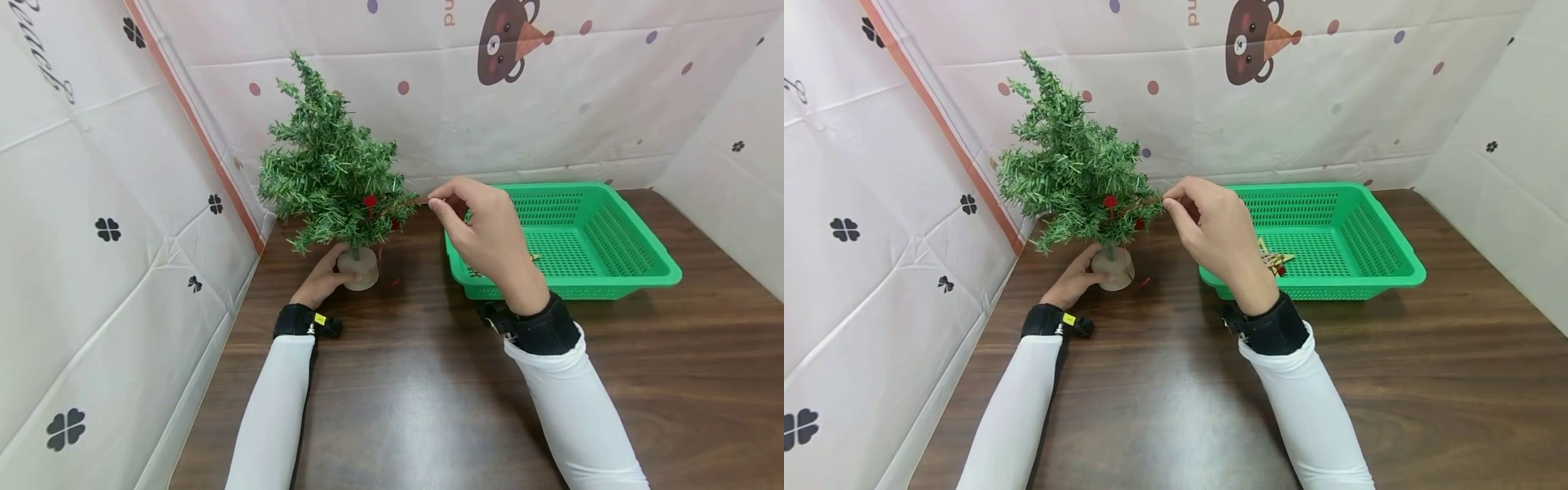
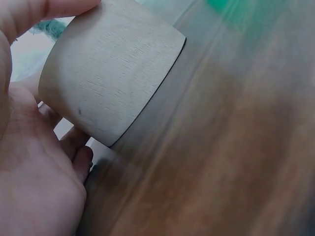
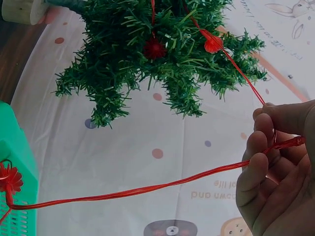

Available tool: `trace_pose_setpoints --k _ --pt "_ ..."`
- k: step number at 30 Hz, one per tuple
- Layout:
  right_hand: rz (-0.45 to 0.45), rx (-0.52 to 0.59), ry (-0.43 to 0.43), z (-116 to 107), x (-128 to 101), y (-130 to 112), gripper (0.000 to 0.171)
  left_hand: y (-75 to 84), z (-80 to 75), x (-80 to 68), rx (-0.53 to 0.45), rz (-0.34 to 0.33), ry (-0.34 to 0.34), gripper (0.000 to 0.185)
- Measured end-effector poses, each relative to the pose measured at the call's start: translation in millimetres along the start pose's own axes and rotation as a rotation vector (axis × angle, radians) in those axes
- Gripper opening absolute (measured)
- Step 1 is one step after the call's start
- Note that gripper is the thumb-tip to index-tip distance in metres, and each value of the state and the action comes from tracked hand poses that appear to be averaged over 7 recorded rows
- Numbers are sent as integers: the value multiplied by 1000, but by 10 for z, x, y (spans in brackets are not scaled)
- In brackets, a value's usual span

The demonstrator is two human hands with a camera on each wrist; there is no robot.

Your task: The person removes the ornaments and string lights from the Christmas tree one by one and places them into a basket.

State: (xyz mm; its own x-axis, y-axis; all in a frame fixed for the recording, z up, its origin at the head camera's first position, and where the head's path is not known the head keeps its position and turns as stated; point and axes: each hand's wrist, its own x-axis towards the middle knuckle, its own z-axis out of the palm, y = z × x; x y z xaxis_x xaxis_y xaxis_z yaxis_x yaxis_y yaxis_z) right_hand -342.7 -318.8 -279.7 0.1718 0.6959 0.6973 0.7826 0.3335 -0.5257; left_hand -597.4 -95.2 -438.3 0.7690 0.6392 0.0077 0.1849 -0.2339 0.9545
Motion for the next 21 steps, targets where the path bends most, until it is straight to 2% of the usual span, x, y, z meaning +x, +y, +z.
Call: trace_pose_setpoints --k 4,12,15,21 --pt "5 17 6 -22 -2 -3 14 1 12 10 10 -11 8 65" --pt "16 22 29 -82 16 35 14 276 60 -88 -16 -96 21 75" --pt "25 22 38 -100 15 55 15 225 58 -74 -1 -114 35 76" --pt "40 19 51 -121 16 83 16 43 23 -26 -8 -83 28 72"
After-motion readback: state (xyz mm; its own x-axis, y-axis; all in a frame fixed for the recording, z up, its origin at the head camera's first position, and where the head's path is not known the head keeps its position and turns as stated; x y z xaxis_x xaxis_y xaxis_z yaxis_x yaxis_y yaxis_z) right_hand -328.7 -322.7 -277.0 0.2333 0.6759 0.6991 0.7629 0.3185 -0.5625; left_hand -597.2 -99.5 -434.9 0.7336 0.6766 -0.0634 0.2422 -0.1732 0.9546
